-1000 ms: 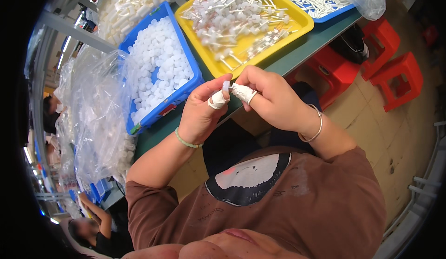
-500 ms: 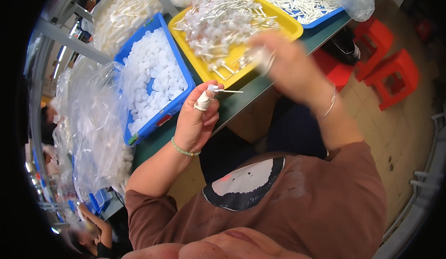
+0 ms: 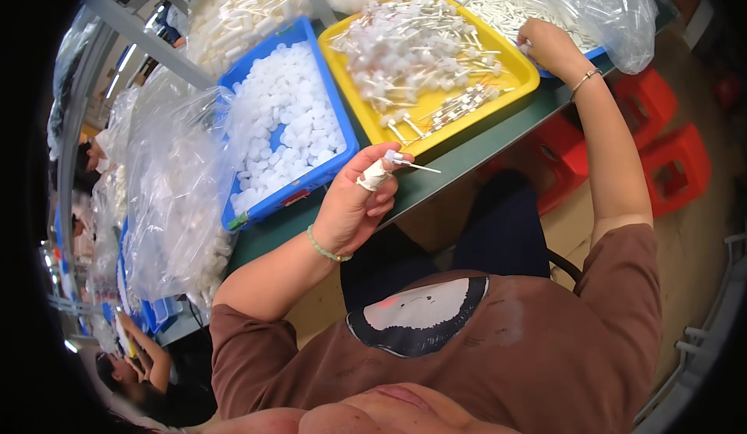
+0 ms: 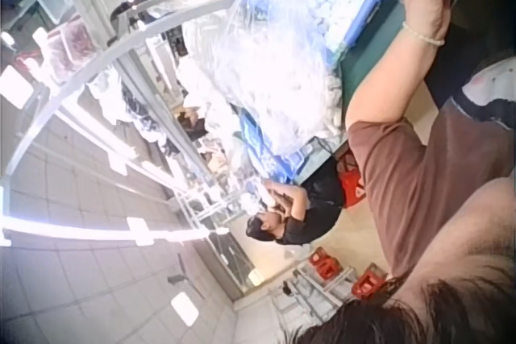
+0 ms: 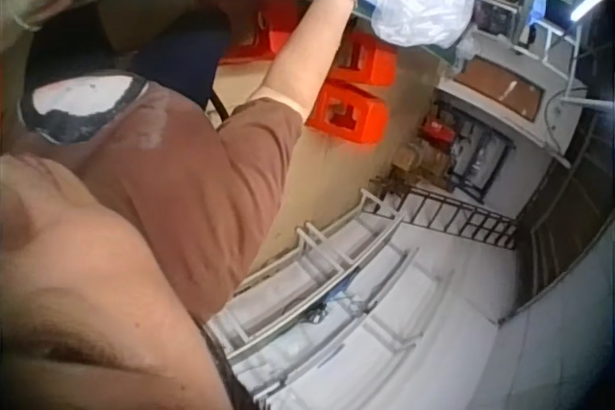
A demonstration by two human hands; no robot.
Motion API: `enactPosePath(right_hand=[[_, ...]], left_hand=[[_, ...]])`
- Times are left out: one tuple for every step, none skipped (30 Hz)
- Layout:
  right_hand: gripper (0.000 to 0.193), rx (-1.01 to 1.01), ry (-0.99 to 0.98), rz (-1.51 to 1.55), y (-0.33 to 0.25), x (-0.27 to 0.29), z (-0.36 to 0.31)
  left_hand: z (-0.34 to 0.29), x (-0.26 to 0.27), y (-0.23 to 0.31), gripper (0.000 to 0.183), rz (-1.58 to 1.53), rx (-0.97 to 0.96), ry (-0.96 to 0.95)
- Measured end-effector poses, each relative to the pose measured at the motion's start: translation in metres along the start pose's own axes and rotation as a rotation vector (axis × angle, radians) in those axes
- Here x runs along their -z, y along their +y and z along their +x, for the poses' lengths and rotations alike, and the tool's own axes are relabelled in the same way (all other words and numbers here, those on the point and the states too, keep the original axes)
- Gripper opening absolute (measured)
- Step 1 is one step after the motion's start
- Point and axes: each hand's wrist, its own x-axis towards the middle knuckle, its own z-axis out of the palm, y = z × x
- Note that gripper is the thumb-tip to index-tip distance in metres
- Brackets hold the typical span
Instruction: The person repeatedly picks white round candy pieces and thin sticks from trays, inserts the sticks into the candies, and places the assembled lollipops into a yellow tray. The process is continuous and repetitive throughout the clip.
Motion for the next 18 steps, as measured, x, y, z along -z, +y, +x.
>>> enactPosePath(right_hand=[[0.009, 0.039, 0.030, 0.002, -0.002, 0.002, -0.002], [0.010, 0.036, 0.094, -0.027, -0.002, 0.002, -0.004], [0.011, -0.022, 0.135, 0.073, -0.008, 0.005, -0.008], [0.011, -0.075, 0.176, 0.178, -0.020, 0.010, -0.011], [0.011, -0.128, 0.217, 0.282, -0.032, 0.015, -0.016], [0.015, -0.165, 0.270, 0.345, -0.045, 0.020, -0.025], [0.017, -0.135, 0.278, 0.448, -0.067, 0.028, -0.038], [0.020, -0.097, 0.285, 0.564, -0.093, 0.031, -0.050], [0.022, -0.075, 0.225, 0.683, -0.120, 0.034, -0.066], [0.020, 0.073, 0.284, 0.763, -0.142, 0.029, -0.080], [0.018, 0.104, 0.200, 0.844, -0.162, 0.032, -0.093], [0.019, 0.129, 0.181, 0.847, -0.176, 0.032, -0.104], [0.020, 0.160, 0.208, 0.862, -0.183, 0.023, -0.112], [0.021, 0.114, 0.187, 0.923, -0.191, 0.016, -0.119], [0.022, 0.067, 0.166, 0.984, -0.197, 0.013, -0.123], [0.022, 0.048, 0.162, 0.996, -0.200, 0.013, -0.125], [0.022, 0.030, 0.157, 1.008, -0.202, 0.012, -0.127], [0.023, 0.015, 0.154, 1.021, -0.202, 0.012, -0.127]], left_hand=[[-0.001, 0.001, 0.001, 0.029, -0.006, 0.010, 0.003], [0.000, 0.002, 0.001, 0.029, -0.011, 0.021, 0.004], [0.001, 0.003, 0.000, 0.029, -0.020, 0.015, -0.008], [0.001, 0.004, 0.000, 0.028, -0.029, 0.004, -0.013], [0.002, 0.005, -0.002, 0.028, -0.038, -0.007, -0.018], [0.002, 0.006, -0.003, 0.028, -0.044, -0.020, -0.037], [0.003, 0.006, -0.005, 0.028, -0.057, -0.023, -0.037], [0.001, 0.006, -0.005, 0.028, -0.063, -0.034, -0.024], [0.001, 0.006, -0.005, 0.028, -0.073, -0.037, -0.020], [0.001, 0.005, -0.005, 0.028, -0.092, -0.030, -0.013], [-0.001, 0.004, -0.005, 0.029, -0.091, -0.031, 0.002], [0.000, 0.003, -0.004, 0.029, -0.095, -0.023, 0.005], [0.000, 0.002, -0.004, 0.029, -0.094, -0.020, 0.014], [0.000, 0.002, -0.005, 0.030, -0.091, -0.023, 0.017], [-0.001, 0.001, -0.005, 0.030, -0.090, -0.029, 0.017], [-0.001, 0.001, -0.005, 0.030, -0.090, -0.035, 0.017], [-0.002, 0.001, -0.005, 0.030, -0.089, -0.042, 0.017], [-0.001, 0.001, -0.004, 0.030, -0.080, -0.043, 0.019]])
